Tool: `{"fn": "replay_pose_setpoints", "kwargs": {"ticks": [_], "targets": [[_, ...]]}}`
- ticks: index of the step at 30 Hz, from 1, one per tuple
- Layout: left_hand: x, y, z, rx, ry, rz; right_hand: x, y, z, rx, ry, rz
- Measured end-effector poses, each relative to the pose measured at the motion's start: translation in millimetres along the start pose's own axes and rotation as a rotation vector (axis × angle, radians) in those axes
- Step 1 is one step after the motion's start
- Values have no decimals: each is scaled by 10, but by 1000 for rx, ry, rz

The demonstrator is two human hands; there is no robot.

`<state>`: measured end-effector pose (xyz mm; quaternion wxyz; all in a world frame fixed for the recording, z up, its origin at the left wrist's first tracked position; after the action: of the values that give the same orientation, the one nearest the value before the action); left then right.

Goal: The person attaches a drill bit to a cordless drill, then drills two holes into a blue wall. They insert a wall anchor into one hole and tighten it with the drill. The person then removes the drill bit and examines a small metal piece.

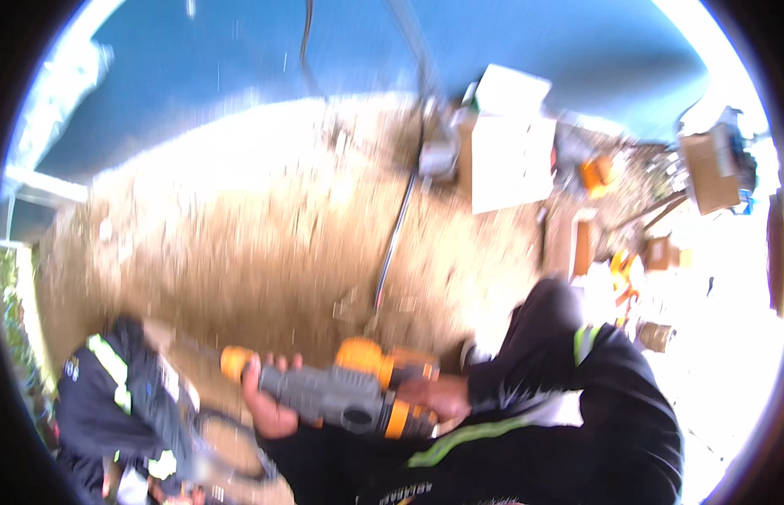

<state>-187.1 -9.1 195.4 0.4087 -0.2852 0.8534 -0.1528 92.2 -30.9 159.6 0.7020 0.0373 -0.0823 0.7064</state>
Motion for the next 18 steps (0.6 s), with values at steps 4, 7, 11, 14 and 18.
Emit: {"fn": "replay_pose_setpoints", "kwargs": {"ticks": [4, 7, 11, 14, 18], "targets": [[-270, 173, -44, -31, 5, -4, 217, 61, 134, 173, 27, -140], [-514, 273, 36, 76, 28, 175, 463, 63, 159, 129, -38, -220], [-574, 454, 58, 54, 0, 216, 651, 52, 313, 128, -82, -260], [-586, 537, 106, 51, 32, 280, 659, 73, 474, 151, -101, -319], [-476, 560, 247, 89, -12, 217, 639, 56, 493, 117, 86, -372]]}}
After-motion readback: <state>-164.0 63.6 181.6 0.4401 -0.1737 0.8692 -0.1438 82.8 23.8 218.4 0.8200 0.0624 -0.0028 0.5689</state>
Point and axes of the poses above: each hand's wrist, its own y-axis towards the middle knuckle, its own x-axis out of the back of the hand, z = x × y, the point moved 9 cm from there along y, towards the middle knuckle, and after that the axes turned 10 degrees about z, right-handed, at the moved point
